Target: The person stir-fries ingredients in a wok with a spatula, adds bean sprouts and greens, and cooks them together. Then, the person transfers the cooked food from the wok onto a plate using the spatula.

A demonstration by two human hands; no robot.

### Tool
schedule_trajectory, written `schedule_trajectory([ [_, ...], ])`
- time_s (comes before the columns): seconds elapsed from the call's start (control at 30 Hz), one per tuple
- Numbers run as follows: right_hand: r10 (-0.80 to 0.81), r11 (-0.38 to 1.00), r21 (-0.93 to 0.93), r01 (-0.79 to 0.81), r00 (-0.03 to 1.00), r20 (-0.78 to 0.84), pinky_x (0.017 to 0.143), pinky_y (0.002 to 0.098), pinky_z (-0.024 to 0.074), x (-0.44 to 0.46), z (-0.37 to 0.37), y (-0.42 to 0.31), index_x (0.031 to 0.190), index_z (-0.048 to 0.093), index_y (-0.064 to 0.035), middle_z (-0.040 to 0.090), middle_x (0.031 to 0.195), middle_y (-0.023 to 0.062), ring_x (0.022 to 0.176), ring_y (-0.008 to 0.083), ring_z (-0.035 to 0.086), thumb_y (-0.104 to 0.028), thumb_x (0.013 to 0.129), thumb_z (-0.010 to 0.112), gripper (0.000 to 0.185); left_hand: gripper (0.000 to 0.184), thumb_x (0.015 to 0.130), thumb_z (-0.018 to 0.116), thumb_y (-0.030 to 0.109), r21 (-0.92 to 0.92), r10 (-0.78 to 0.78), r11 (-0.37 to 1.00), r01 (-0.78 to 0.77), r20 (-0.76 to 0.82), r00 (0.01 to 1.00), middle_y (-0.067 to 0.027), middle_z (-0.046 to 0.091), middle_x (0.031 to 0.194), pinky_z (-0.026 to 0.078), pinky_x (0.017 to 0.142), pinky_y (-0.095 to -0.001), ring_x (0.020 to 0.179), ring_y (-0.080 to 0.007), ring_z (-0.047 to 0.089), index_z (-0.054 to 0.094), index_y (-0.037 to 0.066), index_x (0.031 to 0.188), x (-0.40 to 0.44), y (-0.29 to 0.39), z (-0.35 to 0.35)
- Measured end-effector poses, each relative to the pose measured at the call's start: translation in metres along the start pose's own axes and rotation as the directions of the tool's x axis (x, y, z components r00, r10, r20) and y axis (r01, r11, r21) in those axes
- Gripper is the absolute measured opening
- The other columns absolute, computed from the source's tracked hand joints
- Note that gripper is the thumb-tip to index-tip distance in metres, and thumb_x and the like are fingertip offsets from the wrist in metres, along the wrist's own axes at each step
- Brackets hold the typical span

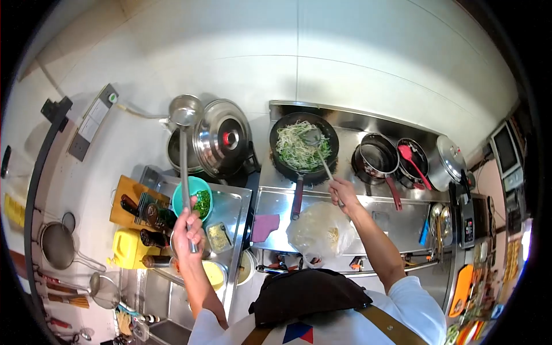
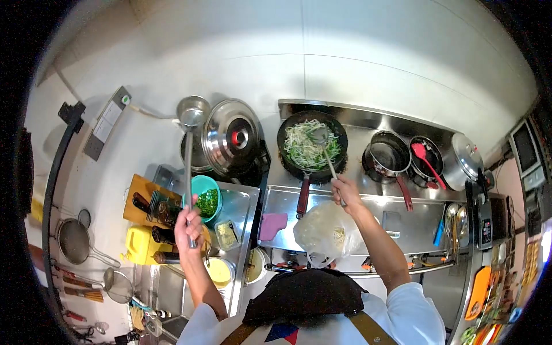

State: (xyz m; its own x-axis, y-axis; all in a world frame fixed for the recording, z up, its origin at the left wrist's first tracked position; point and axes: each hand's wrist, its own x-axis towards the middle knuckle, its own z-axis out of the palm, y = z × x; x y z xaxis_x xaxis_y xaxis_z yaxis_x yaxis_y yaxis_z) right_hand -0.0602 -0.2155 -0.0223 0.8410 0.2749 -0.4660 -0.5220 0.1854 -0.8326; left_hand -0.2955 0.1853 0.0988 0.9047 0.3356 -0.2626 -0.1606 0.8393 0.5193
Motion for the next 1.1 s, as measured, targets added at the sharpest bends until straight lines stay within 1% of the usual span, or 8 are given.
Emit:
schedule_trajectory([
  [0.1, -0.004, 1.0, -0.026, 0.005, 0.999, 0.039, 0.035, 0.025, 0.0327, 0.003, 0.004, -0.001, 0.11, 0.058, -0.0082, 0.05, 0.067, -0.0021, 0.043, 0.0067, 0.043, -0.016, 0.098, 0.056, 0.014, 0.037, 0.106, 0.043, 0.016, -0.015, -0.11, 0.994, 0.111, 0.044, 0.993, 0.0024, 0.044, 0.074, 0.033, 0.031, -0.0178, 0.045, -0.0012, 0.036, 0.044, -0.004, 0.137, 0.0, -0.036, 0.009],
  [0.23, -0.011, 0.997, -0.08, 0.023, 0.99, 0.143, 0.036, 0.0236, 0.0328, 0.006, 0.003, -0.003, 0.093, 0.053, -0.0109, 0.05, 0.067, -0.0032, 0.044, 0.0054, 0.043, -0.017, 0.099, 0.055, 0.009, 0.035, 0.099, 0.058, 0.015, 0.226, -0.168, 0.959, 0.17, -0.03, 0.985, 0.0045, 0.044, 0.071, 0.029, 0.034, -0.0179, 0.047, -0.0018, 0.036, 0.054, 0.003, 0.132, 0.012, -0.1, 0.017],
  [0.33, 0.024, 0.998, -0.064, -0.014, 0.986, 0.163, 0.036, 0.0236, 0.033, 0.01, 0.002, -0.004, 0.092, 0.053, -0.0104, 0.05, 0.067, -0.0029, 0.044, 0.0052, 0.043, -0.017, 0.099, 0.055, 0.01, 0.031, 0.099, 0.057, 0.015, 0.39, -0.189, 0.906, 0.167, 0.018, 0.982, 0.0028, 0.045, 0.071, 0.031, 0.035, -0.0215, 0.047, -0.0044, 0.037, 0.054, 0.004, 0.129, 0.027, -0.142, 0.023],
  [0.43, 0.02, 0.999, -0.048, -0.013, 0.988, 0.154, 0.036, 0.0236, 0.033, 0.011, 0.0, -0.005, 0.092, 0.054, -0.0098, 0.051, 0.067, -0.0025, 0.044, 0.0053, 0.043, -0.017, 0.098, 0.056, 0.01, 0.024, 0.098, 0.059, 0.014, 0.523, -0.203, 0.831, 0.189, -0.03, 0.979, 0.0023, 0.047, 0.069, 0.031, 0.035, -0.0218, 0.044, -0.0048, 0.037, 0.057, 0.008, 0.121, 0.04, -0.168, 0.03],
  [0.67, 0.041, 0.999, 0.019, -0.044, 0.985, 0.167, 0.036, 0.0231, 0.0321, 0.002, -0.015, -0.012, 0.102, 0.055, -0.0092, 0.051, 0.069, -0.0025, 0.044, 0.0052, 0.041, -0.017, 0.097, 0.057, 0.01, 0.021, 0.098, 0.06, 0.015, 0.718, -0.195, 0.686, 0.119, 0.023, 0.981, 0.0018, 0.049, 0.07, 0.034, 0.035, -0.0242, 0.044, -0.0066, 0.041, 0.058, 0.009, 0.119, 0.059, -0.186, 0.029],
  [0.9, -0.007, 1.0, 0.022, 0.003, 0.987, 0.161, 0.035, 0.0221, 0.0304, -0.046, -0.066, -0.043, 0.108, 0.055, -0.0072, 0.049, 0.07, -0.0028, 0.042, 0.0047, 0.039, -0.017, 0.098, 0.057, 0.014, 0.029, 0.101, 0.056, 0.014, 0.437, -0.155, 0.891, 0.12, 0.045, 0.987, 0.0028, 0.044, 0.069, 0.031, 0.035, -0.0211, 0.046, -0.0046, 0.037, 0.055, 0.007, 0.129, 0.045, -0.15, 0.039],
  [1.0, -0.019, 0.999, -0.024, 0.022, 0.994, 0.108, 0.035, 0.0218, 0.0298, -0.081, -0.075, -0.075, 0.122, 0.057, -0.0026, 0.049, 0.068, -0.0026, 0.041, 0.0049, 0.038, -0.016, 0.098, 0.057, 0.028, 0.033, 0.1, 0.057, 0.015, 0.364, -0.017, 0.931, -0.004, 0.054, 0.998, 0.0042, 0.043, 0.069, 0.029, 0.034, -0.0193, 0.045, -0.0031, 0.036, 0.056, 0.007, 0.132, 0.032, -0.123, 0.039],
  [1.1, -0.05, 0.972, -0.229, 0.056, 0.998, 0.033, 0.035, 0.0222, 0.0299, -0.096, -0.079, -0.093, 0.136, 0.052, 0.0023, 0.051, 0.067, -0.0017, 0.041, 0.0053, 0.04, -0.013, 0.097, 0.057, 0.042, 0.034, 0.1, 0.057, 0.017, 0.353, 0.138, 0.926, -0.136, 0.022, 0.99, 0.0053, 0.042, 0.069, 0.029, 0.032, -0.0189, 0.044, -0.0025, 0.034, 0.056, 0.009, 0.133, 0.031, -0.1, 0.028],
])
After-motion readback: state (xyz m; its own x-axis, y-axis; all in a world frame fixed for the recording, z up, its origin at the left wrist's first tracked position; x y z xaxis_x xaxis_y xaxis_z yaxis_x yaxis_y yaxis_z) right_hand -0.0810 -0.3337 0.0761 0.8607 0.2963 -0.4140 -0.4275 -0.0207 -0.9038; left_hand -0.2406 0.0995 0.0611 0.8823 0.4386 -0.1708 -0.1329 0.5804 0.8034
